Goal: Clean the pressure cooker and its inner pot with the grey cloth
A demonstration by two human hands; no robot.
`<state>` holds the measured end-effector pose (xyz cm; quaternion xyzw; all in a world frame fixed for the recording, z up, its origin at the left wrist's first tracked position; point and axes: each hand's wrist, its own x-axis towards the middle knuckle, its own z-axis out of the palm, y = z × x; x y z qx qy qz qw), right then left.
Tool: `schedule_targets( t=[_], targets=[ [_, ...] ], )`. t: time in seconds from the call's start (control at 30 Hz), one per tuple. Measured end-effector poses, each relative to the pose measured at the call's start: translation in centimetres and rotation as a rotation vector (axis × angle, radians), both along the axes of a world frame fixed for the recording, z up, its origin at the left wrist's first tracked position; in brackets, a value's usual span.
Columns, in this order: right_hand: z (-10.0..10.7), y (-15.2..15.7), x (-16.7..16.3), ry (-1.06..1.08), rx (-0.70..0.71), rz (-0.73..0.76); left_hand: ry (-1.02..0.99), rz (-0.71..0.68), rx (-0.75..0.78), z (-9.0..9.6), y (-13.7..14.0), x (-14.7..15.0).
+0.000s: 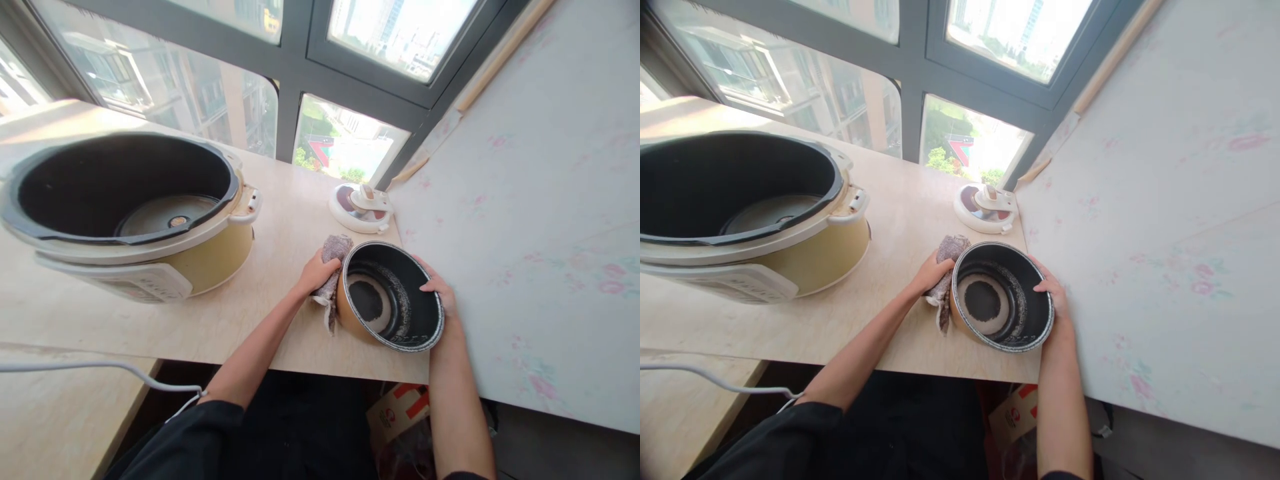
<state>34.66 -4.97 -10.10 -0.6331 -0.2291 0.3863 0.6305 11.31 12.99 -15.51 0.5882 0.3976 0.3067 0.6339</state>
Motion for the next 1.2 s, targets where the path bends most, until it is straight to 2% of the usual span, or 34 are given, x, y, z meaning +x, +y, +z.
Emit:
schedule_targets(
  t=[0.13, 0.2, 0.37, 0.43, 0.57, 0.67, 0.83, 0.97, 1.1, 1.2],
  targets=[
    [0.4, 0.3, -0.9, 0.066, 0.023, 0.016, -0.03, 0.024, -0.023, 0.4, -1.5, -0.7],
    [0.5, 0.6, -1.3, 0.087, 0.023, 0.031, -0.06, 0.084, -0.059, 0.7, -3.0, -1.7],
    [0.7, 1.6, -1.3, 0.099, -0.007, 0.075, -0.256, 0.204, -0.335, 2.2, -6.4, -4.0],
    [0.6, 1.9, -0.9, 0.103, -0.009, 0.091, -0.303, 0.234, -0.377, 3.3, -6.7, -4.3],
    [-0.2, 2.3, 0.3, 0.094, 0.028, 0.136, -0.306, 0.19, -0.28, 4.8, -4.8, -3.3],
    [-0.9, 2.4, 1.0, 0.105, 0.04, 0.158, -0.273, 0.152, -0.192, 4.3, -2.4, -2.1],
    [-1.3, 2.3, 1.2, 0.122, 0.081, 0.203, -0.113, 0.088, -0.15, 1.6, -0.8, -1.2],
    [-1.4, 2.3, 0.8, 0.136, 0.104, 0.201, -0.033, 0.077, -0.111, 0.2, -1.4, -2.2],
    [-1.5, 2.3, 0.8, 0.151, 0.115, 0.167, 0.061, 0.029, -0.01, 0.4, -3.0, -4.2],
    [-1.6, 2.3, 0.7, 0.145, 0.132, 0.151, 0.084, 0.048, -0.038, 0.8, -5.5, -5.8]
  ],
)
